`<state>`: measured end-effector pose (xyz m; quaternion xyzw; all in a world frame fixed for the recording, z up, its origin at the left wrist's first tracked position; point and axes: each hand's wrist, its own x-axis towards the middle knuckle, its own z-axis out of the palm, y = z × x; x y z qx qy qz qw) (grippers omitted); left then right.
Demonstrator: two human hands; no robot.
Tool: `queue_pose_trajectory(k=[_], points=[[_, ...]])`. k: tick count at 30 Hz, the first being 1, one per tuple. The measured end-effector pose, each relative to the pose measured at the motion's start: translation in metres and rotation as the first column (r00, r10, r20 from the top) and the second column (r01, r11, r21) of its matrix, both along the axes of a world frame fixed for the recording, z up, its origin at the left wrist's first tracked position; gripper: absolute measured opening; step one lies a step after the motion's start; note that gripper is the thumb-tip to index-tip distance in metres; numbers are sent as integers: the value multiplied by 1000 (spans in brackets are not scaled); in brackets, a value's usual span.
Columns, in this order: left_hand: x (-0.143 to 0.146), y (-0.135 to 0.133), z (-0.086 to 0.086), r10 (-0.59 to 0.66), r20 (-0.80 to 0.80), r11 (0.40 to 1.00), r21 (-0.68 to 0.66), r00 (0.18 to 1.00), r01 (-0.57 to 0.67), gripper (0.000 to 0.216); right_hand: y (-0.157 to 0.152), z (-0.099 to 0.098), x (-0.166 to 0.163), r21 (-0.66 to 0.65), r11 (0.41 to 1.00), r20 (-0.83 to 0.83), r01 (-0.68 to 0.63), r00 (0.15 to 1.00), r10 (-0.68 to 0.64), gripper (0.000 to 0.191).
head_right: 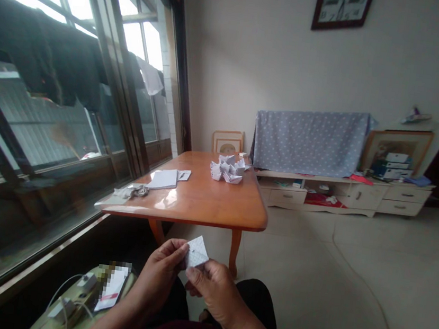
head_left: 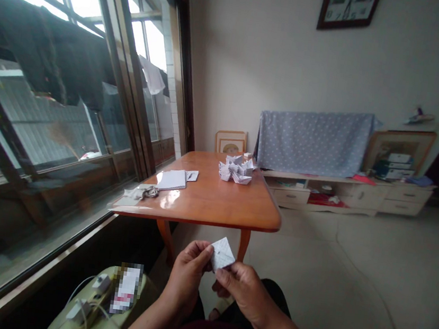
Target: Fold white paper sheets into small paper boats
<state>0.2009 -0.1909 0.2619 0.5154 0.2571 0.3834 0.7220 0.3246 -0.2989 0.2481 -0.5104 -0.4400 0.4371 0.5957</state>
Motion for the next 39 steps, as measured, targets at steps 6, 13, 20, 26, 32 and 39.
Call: queue_pose_trajectory(k=[6, 13, 20, 26, 32, 39], points=[[-3, -5, 4, -97, -46, 995, -19, 994, 96, 29, 3, 1, 10, 21, 982, 9, 188, 982, -189, 40], [-3, -7, 4, -242, -94, 968, -91, 966, 233, 26, 0, 3, 21, 102, 971, 179, 218, 956, -234, 36], [-5, -10, 9, -250, -186, 968, -28, 950, 249, 31, -1, 23, 16, 200, 962, 176, 188, 959, -223, 32], [-10, -16, 11, -319, -209, 945, 0, 925, 326, 30, -2, 27, 11, 217, 948, 204, 233, 939, -278, 36], [-14, -17, 8, -287, -187, 951, 60, 939, 303, 26, 0, 28, 10, 183, 966, 134, 181, 969, -207, 36], [-13, -18, 4, -300, -206, 944, 79, 931, 321, 27, 2, 20, 12, 183, 957, 61, 225, 969, -240, 41]])
